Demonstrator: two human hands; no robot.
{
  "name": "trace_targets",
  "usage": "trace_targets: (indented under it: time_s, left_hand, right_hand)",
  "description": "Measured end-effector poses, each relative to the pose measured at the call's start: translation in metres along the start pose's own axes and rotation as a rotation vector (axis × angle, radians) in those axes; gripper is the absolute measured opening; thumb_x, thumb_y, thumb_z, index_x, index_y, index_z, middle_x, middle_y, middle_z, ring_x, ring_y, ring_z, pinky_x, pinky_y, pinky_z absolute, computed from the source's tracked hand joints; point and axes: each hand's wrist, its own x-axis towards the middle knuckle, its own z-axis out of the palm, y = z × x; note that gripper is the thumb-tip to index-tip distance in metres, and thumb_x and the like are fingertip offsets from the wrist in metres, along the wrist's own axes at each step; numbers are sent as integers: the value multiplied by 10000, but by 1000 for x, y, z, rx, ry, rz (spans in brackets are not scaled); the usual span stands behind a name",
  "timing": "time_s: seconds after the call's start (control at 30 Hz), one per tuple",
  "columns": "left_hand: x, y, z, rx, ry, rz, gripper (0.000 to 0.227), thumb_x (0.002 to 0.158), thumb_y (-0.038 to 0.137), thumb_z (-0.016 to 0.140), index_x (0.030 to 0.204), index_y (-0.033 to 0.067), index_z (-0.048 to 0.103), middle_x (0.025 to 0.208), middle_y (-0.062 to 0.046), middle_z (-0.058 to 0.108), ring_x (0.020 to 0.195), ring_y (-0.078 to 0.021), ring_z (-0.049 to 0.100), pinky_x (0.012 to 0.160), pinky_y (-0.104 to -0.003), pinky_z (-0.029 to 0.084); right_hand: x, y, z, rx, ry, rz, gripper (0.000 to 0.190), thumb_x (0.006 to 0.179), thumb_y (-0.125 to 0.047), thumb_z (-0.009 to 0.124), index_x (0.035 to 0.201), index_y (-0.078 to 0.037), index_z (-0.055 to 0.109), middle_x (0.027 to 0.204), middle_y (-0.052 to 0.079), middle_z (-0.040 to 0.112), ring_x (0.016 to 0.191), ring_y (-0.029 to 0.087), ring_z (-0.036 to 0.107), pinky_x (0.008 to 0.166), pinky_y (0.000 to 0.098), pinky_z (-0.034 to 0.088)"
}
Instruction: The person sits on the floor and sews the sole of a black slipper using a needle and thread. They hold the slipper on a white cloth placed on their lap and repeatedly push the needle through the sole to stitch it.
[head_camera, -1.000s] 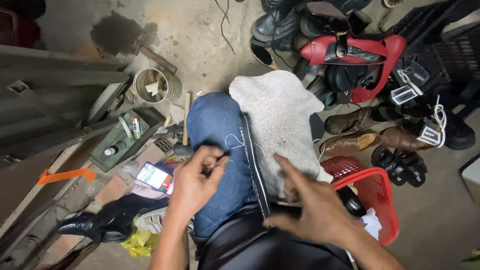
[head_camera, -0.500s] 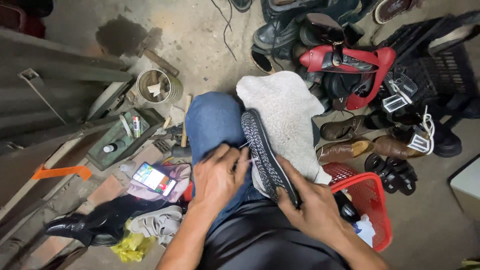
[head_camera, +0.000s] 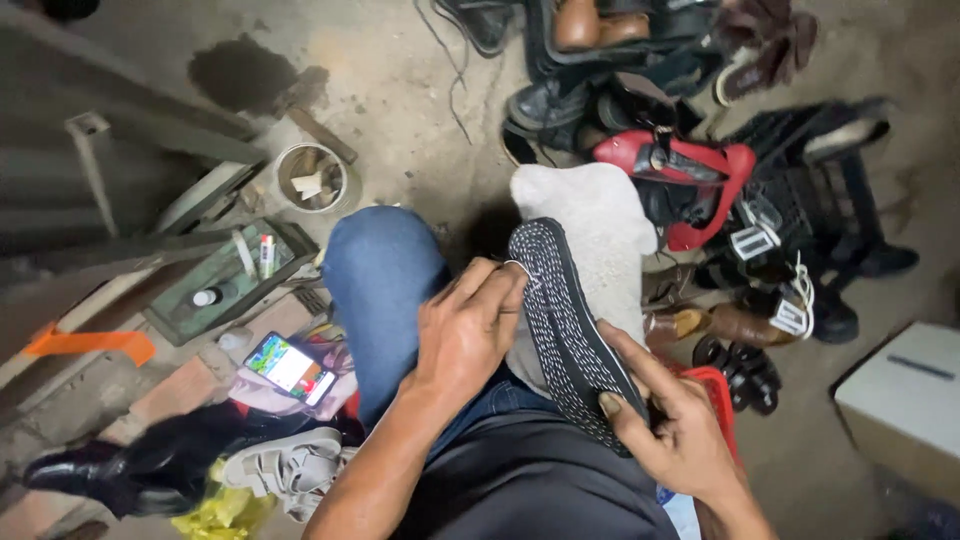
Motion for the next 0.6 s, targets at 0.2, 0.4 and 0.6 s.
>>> trace_targets:
  time_s: [0.2, 0.4, 0.6]
  left_hand:
    - [-21, -9, -16, -57, -40, -179, 180, 760, 44, 717, 903, 89, 618, 846, -14, 613, 584, -238, 636, 543, -383, 524]
    - [-48, -6, -22, -524, -4, -337, 172, 764, -34, 668, 892, 51, 592, 933, -37, 635, 730, -176, 609, 644, -291, 534]
    - [-73, 9, 3, -662, -63, -412, 165, 798, -23, 666, 898, 50, 557, 811, -12, 650, 693, -134, 614, 679, -290, 564]
  right_hand:
    - [10, 4, 15, -140, -14, -24, 672, 730, -68, 685, 1398, -58, 619, 461, -11, 561, 363, 91, 286, 355, 277, 220]
    - [16, -4, 28, -186, 11, -64, 702, 787, -21, 663, 1481, -22, 557, 698, 80, 737, 375, 95, 335, 352, 254, 248]
    - [-1, -1, 22, -102, 52, -121, 685, 843, 38, 615, 1520, 37, 514, 661, 89, 649, 448, 113, 396, 413, 234, 293]
